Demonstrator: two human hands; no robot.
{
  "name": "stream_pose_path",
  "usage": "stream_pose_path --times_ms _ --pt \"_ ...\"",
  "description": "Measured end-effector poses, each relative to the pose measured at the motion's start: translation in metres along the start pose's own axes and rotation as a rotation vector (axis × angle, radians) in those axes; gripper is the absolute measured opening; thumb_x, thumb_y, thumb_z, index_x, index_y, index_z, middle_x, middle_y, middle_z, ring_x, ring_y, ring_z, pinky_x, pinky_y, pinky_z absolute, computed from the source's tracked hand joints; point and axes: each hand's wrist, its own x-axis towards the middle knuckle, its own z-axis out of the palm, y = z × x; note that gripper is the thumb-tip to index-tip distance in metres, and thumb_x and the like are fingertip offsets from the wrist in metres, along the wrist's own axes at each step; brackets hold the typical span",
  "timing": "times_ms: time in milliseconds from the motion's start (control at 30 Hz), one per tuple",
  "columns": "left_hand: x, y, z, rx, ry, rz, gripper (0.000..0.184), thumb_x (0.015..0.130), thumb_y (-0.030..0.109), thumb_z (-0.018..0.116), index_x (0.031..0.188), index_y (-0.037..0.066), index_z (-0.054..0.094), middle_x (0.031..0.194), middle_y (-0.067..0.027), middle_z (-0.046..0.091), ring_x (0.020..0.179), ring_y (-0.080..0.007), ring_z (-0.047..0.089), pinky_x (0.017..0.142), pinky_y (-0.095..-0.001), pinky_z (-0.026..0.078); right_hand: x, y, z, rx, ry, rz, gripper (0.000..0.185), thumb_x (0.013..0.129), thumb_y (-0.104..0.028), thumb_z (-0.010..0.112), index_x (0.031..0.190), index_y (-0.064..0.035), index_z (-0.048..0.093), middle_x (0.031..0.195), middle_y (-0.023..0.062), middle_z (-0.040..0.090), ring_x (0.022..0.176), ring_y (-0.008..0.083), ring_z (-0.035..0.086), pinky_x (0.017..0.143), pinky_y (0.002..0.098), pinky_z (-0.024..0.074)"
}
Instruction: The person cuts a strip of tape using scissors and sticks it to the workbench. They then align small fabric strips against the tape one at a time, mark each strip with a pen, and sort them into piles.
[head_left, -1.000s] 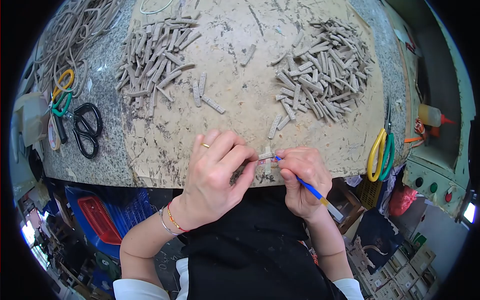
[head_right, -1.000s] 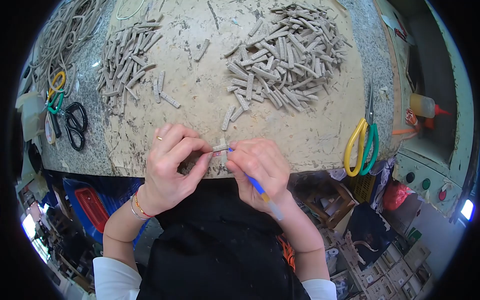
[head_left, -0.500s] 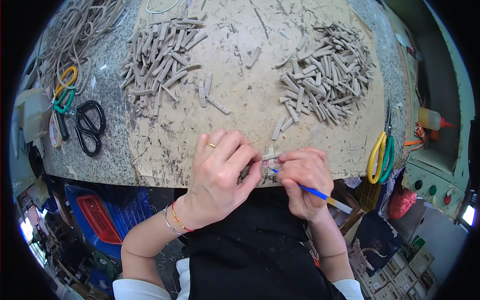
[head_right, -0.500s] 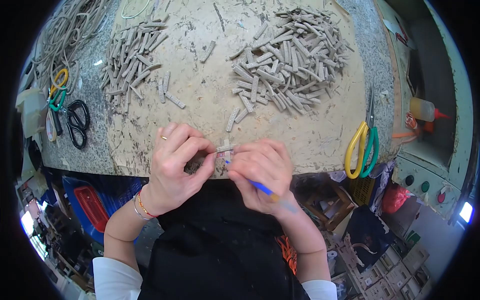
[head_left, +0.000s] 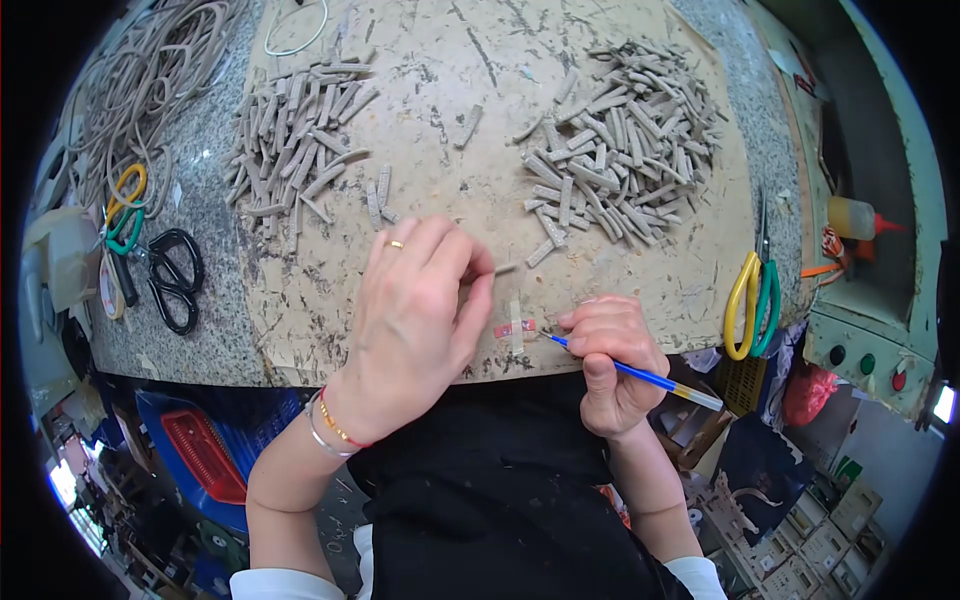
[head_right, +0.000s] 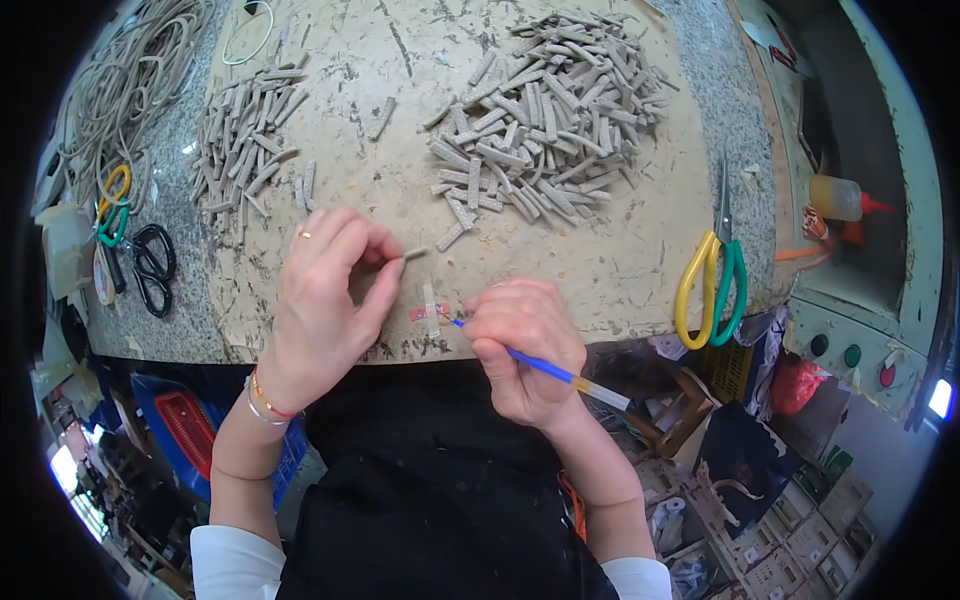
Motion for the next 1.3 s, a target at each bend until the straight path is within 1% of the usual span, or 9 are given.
stream_pose_path --times_ms 133,233,333,600,800,1000,1133,1233,1300 --pt "-0.013 0.016 -0.011 -0.095 -0.144 0.036 0.018 0.075 0.0 0.075 0.085 0.006 0.061 0.081 -0.0062 0.053 0.078 -0.0249 0.052 0.073 -0.0358 0.037 0.001 -0.001 0.002 0.0 0.021 -0.008 0.008 0.096 -0.012 0.065 0.096 -0.0045 0.063 0.085 0.0077 0.067 0.08 0.028 0.069 0.08 0.0411 0.0518" --pt "-0.02 0.011 0.005 -0.095 -0.092 -0.011 0.017 0.075 0.0 0.075 0.085 0.007 0.063 0.079 -0.0048 0.053 0.079 -0.0251 0.052 0.075 -0.0368 0.037 0.0 -0.001 0.004 0.004 0.043 0.02 0.007 0.095 -0.01 0.066 0.097 -0.0033 0.063 0.085 0.0089 0.067 0.08 0.0287 0.069 0.078 0.0409 0.0535" --pt "-0.02 0.013 0.007 -0.045 0.019 0.01 0.016 0.076 0.0 0.076 0.084 0.008 0.064 0.079 -0.0034 0.054 0.078 -0.0244 0.052 0.076 -0.0373 0.037 0.001 -0.003 0.005 -0.011 0.018 0.025 0.008 0.094 -0.008 0.067 0.097 -0.0024 0.063 0.087 0.0103 0.068 0.081 0.0292 0.069 0.076 0.0404 0.0548" --pt "-0.03 0.009 0.008 -0.08 0.0 0.01 0.017 0.074 0.0 0.076 0.086 0.007 0.067 0.082 -0.0035 0.057 0.079 -0.0232 0.054 0.077 -0.0367 0.037 0.004 -0.003 0.009 -0.114 -0.091 -0.007 0.012 0.09 -0.009 0.072 0.096 -0.0023 0.064 0.087 0.012 0.068 0.08 0.0287 0.069 0.075 0.039 0.055" --pt "-0.034 0.003 0.005 -0.092 0.023 0.026 0.019 0.072 0.0 0.076 0.087 0.007 0.068 0.084 -0.0038 0.059 0.08 -0.0229 0.055 0.075 -0.0354 0.038 0.007 -0.006 0.009 -0.205 -0.146 -0.031 0.011 0.088 -0.008 0.074 0.094 -0.0023 0.065 0.087 0.0113 0.069 0.08 0.0278 0.069 0.075 0.038 0.0536" --pt "-0.034 0.004 0.006 -0.084 0.037 0.023 0.018 0.072 0.0 0.077 0.085 0.008 0.067 0.083 -0.0034 0.058 0.079 -0.0225 0.055 0.075 -0.0358 0.038 0.006 -0.005 0.007 -0.141 -0.145 -0.041 0.014 0.086 -0.01 0.076 0.093 -0.0051 0.066 0.087 0.009 0.069 0.083 0.027 0.069 0.076 0.0384 0.0522" --pt "-0.034 0.003 0.008 -0.08 0.042 0.026 0.018 0.072 0.001 0.076 0.085 0.008 0.067 0.082 -0.0034 0.058 0.079 -0.0223 0.055 0.075 -0.0358 0.038 0.014 -0.011 0.009 -0.287 -0.225 -0.088 0.013 0.085 -0.01 0.075 0.092 -0.0074 0.065 0.087 0.0062 0.069 0.084 0.0252 0.069 0.078 0.0366 0.0505" --pt "-0.035 0.003 0.009 -0.099 0.041 0.04 0.015 0.074 0.003 0.074 0.083 0.008 0.063 0.084 -0.0047 0.054 0.081 -0.0247 0.053 0.073 -0.0387 0.036 0.012 -0.011 0.008 -0.261 -0.226 -0.059 0.011 0.085 -0.011 0.075 0.091 -0.0085 0.065 0.086 0.0045 0.069 0.085 0.0248 0.069 0.079 0.0366 0.0495" --pt "-0.029 -0.001 0.006 0.025 0.101 0.048 0.015 0.075 0.004 0.073 0.084 0.008 0.063 0.084 -0.0056 0.055 0.082 -0.0256 0.053 0.075 -0.0393 0.037 0.011 -0.01 0.003 -0.213 -0.235 -0.052 0.01 0.087 -0.013 0.074 0.091 -0.0092 0.065 0.085 0.0037 0.069 0.085 0.0247 0.07 0.08 0.0374 0.0492"
